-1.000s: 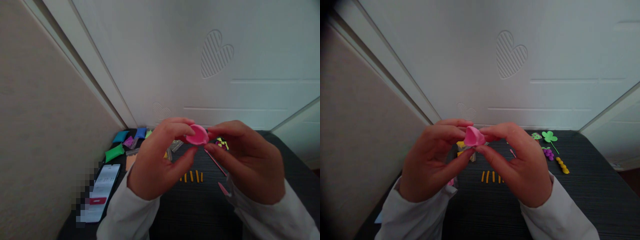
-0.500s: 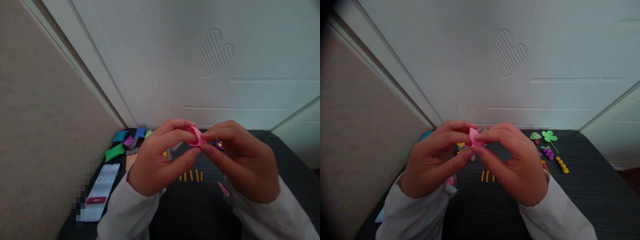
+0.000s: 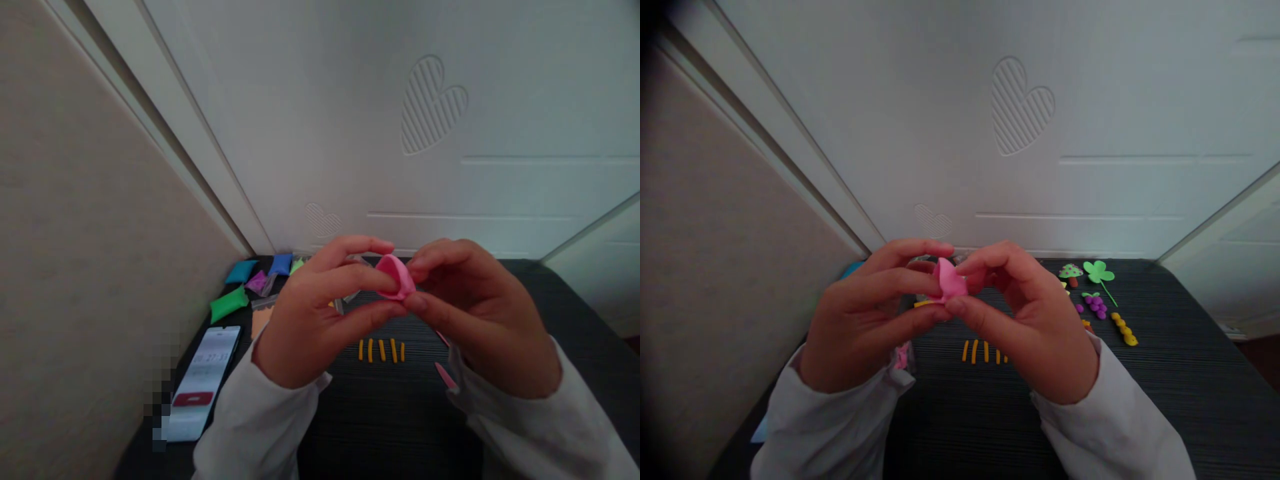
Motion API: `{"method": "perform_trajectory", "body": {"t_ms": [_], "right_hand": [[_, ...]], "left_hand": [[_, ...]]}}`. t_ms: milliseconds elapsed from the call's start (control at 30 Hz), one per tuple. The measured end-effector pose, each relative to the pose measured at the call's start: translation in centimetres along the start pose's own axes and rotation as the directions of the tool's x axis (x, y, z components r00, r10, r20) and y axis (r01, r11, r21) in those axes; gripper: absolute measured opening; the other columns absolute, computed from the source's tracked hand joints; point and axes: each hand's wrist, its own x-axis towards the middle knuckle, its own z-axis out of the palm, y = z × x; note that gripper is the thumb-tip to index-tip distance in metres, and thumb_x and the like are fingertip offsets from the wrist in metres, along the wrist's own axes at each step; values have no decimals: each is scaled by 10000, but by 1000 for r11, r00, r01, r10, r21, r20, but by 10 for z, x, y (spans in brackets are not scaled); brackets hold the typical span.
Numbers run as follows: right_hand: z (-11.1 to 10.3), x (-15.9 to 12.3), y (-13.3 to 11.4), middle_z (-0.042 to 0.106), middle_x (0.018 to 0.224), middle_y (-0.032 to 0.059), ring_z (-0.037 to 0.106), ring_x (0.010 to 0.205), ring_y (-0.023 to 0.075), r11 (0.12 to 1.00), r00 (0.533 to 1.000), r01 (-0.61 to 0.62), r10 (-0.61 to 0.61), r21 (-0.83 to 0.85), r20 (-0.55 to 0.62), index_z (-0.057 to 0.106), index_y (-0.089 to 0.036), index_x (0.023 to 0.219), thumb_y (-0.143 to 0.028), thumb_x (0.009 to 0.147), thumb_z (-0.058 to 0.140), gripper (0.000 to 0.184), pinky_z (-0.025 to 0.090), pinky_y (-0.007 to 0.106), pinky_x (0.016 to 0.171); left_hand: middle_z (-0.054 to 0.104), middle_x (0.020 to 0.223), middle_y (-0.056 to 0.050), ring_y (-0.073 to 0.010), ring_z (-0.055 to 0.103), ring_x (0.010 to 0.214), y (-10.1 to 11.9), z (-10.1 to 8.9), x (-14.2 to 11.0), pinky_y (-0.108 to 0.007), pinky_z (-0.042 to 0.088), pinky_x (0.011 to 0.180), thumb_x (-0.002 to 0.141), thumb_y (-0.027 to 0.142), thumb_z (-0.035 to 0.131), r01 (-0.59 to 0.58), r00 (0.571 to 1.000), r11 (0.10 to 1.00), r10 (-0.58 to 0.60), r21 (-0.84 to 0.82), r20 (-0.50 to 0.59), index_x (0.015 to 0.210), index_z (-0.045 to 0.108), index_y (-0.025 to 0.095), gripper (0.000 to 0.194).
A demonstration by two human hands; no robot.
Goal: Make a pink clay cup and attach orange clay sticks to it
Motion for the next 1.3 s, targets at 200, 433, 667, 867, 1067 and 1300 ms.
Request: {"method": "perform_trajectory", "body": {"t_ms": [200, 433, 667, 867, 1067, 1300], "right_hand": [[-3, -1, 0, 589, 970, 4, 585, 860, 123, 1000, 1000, -14, 14, 12, 20, 577, -280, 1009, -180, 764, 600, 265, 506, 254, 768], [-2, -2, 0, 605, 1071, 11, 596, 948, 164, 999, 994, -51, 49, 15, 102, 542, -303, 1087, -216, 778, 582, 323, 514, 301, 801], [-2, -2, 2, 601, 1037, 8, 586, 957, 153, 1000, 999, -16, 16, -7, 30, 553, -287, 1069, -165, 745, 617, 352, 504, 291, 832], [-1, -1, 0, 584, 1033, 2, 568, 971, 147, 998, 999, 19, -18, -56, 28, 564, -285, 1056, -134, 733, 623, 361, 494, 285, 840], [-3, 0, 3, 593, 1023, 7, 577, 953, 143, 999, 999, 0, 1, -36, 35, 565, -275, 1050, -141, 737, 622, 345, 495, 281, 833], [-5, 1, 5, 607, 1017, 25, 592, 918, 156, 999, 999, -40, 40, -17, 30, 564, -266, 1052, -183, 740, 625, 328, 501, 313, 835]], "left_hand": [[594, 1079, -44, -192, 583, 987, 0, -3, -1, -332, 494, 863, 702, 163, 643, 28, 999, 996, -26, -82, 18, 849, 652, 227, 160], [578, 1107, -48, -205, 556, 1033, 0, -1, -2, -361, 465, 907, 702, 137, 637, 75, 997, 982, -75, -171, 7, 855, 654, 219, 174], [582, 1103, -38, -193, 553, 1030, 1, 0, -2, -342, 460, 905, 695, 129, 644, 99, 993, 984, -108, -150, -51, 860, 668, 230, 194], [585, 1077, -46, -199, 544, 1040, -1, 1, -3, -330, 475, 886, 686, 115, 649, 75, 994, 988, -84, -132, -65, 831, 671, 220, 180], [577, 1102, -35, -200, 530, 1059, 2, 0, -3, -339, 469, 885, 682, 167, 663, 54, 995, 998, -55, -9, -88, 848, 662, 226, 176], [585, 1098, -17, -185, 533, 1055, 7, -4, -2, -321, 447, 903, 723, 177, 622, 48, 995, 994, -40, 98, -87, 841, 664, 243, 142]]}}
